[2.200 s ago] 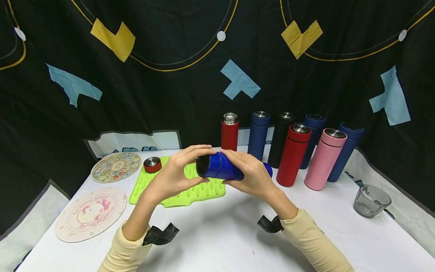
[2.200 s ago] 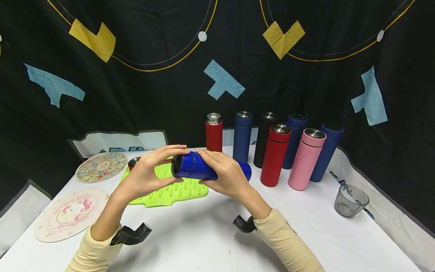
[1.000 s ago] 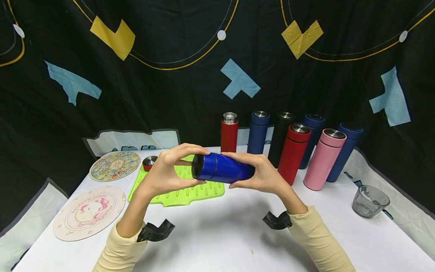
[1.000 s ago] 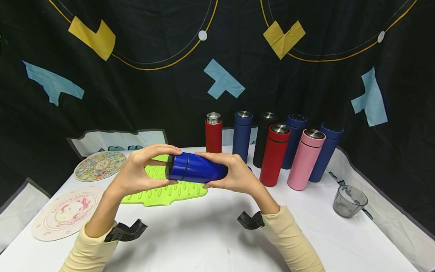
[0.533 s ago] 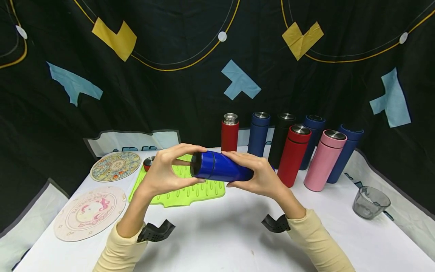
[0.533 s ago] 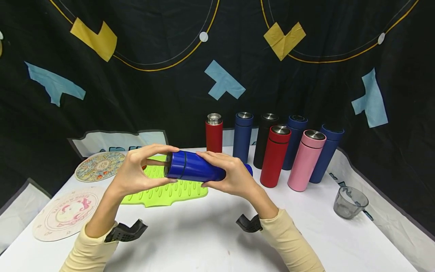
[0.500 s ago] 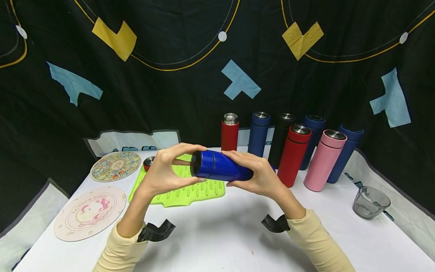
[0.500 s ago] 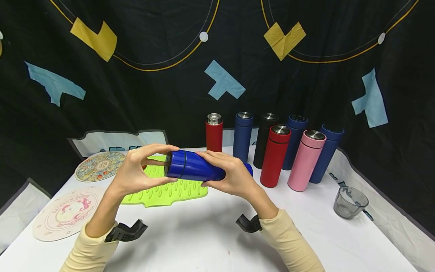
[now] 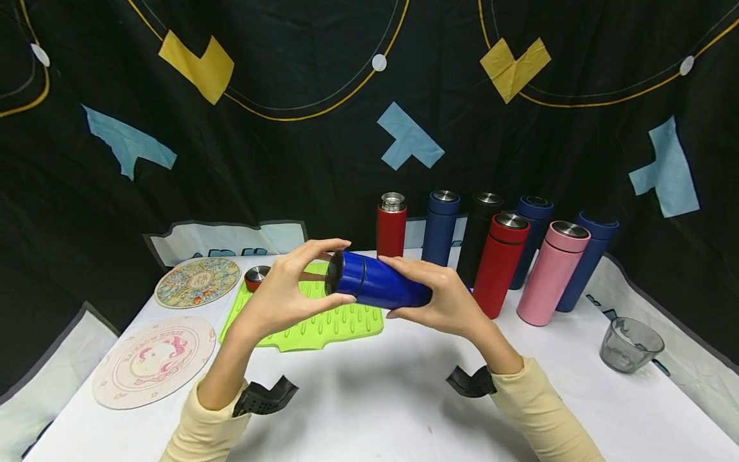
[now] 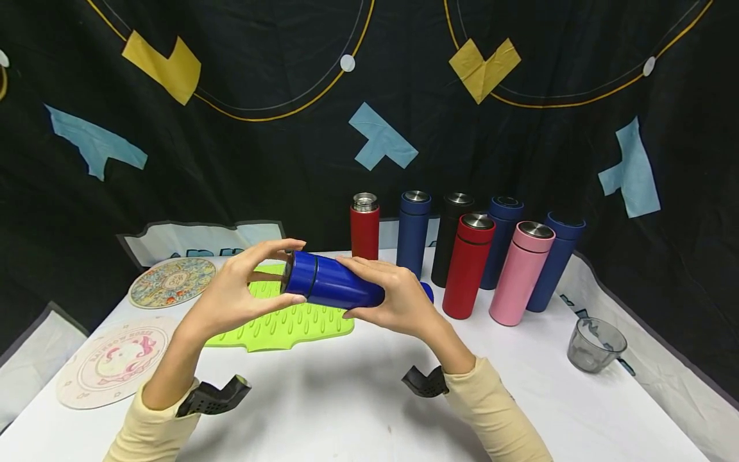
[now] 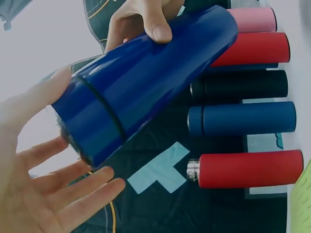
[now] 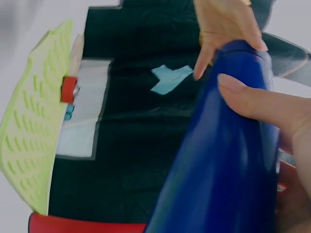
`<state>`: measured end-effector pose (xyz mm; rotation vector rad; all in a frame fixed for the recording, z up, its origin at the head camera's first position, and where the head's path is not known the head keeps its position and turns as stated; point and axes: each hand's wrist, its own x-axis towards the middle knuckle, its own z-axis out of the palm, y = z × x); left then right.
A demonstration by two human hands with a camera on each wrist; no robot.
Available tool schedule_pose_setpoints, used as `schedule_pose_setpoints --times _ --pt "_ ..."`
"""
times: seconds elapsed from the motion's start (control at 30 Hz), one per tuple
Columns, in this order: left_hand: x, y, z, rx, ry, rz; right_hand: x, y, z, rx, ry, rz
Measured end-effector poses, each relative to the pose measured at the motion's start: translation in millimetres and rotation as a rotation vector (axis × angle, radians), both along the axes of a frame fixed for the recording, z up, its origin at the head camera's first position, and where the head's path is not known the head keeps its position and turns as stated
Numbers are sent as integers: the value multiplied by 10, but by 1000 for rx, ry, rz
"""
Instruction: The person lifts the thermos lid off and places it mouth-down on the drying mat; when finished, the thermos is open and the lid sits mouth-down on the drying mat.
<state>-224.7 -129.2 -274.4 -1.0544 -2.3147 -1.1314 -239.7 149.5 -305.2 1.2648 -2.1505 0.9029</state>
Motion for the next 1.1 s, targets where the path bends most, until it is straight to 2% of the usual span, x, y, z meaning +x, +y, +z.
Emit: schedule_pose_setpoints --times 0.07,0.2,0.3,0.5,0.67,0.8,0.97,1.1 --pt "14 -9 21 -28 15 -31 8 15 12 10 -50 27" --pt "19 -36 44 -43 36 -142 14 28 20 30 -123 80" --pt "13 -55 46 -46 42 -204 14 29 17 29 -168 99" --pt "-32 -64 40 -27 90 -254 19 37 19 -1 -211 79" --pt "-65 -83 31 -3 150 -254 25 -1 24 -9 -159 87" --pt "-72 -101 27 12 168 -243 29 -32 12 -11 -112 82" --pt "-75 -101 16 29 156 -209 19 -60 -12 0 -50 59" --pt "-79 -85 -12 56 103 -145 5 -77 -40 0 44 12"
